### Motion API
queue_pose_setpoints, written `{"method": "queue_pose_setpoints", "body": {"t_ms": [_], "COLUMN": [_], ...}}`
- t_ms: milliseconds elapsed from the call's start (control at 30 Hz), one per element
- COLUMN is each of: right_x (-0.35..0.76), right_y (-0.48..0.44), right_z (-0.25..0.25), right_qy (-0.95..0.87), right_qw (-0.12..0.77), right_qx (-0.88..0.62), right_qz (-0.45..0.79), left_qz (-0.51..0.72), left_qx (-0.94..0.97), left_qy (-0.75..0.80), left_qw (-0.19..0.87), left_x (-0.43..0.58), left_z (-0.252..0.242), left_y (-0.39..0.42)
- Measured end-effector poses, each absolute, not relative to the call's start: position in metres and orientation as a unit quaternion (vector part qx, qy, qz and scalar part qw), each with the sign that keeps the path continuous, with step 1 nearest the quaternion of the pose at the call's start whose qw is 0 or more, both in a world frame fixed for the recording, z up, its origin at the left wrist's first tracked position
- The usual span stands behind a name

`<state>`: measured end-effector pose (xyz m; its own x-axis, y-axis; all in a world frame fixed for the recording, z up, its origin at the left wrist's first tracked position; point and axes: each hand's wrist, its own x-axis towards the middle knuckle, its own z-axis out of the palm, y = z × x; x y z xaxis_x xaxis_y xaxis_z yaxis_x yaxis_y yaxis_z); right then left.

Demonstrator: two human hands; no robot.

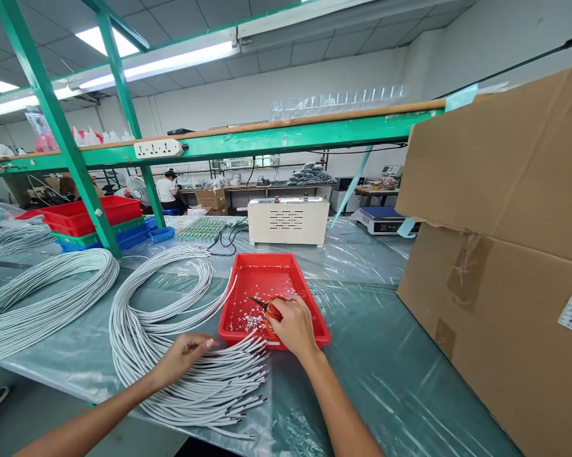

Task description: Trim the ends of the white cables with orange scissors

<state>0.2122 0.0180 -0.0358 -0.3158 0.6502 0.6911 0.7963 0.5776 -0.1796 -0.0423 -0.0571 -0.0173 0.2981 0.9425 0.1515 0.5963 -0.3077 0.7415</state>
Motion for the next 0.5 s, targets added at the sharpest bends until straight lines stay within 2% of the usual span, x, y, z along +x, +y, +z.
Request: {"method": "queue_pose_setpoints", "body": {"t_ms": [233,500], "right_x": [0.212,0.206], "right_y": [0.017,0.013], "right_z": [-0.035,-0.033], "right_qy": [-0.810,-0.824], "right_qw": [0.361,0.343], "right_qx": [-0.450,-0.441], "right_qz": [-0.106,-0.098], "left_qz": [0.327,0.246], "left_qx": [0.718,0.777], "left_qy": [0.593,0.550], "left_qw": [0.163,0.183], "left_x": [-0.044,-0.049], "left_z": [-0.036,-0.035], "left_y": [-0.016,-0.035]}}
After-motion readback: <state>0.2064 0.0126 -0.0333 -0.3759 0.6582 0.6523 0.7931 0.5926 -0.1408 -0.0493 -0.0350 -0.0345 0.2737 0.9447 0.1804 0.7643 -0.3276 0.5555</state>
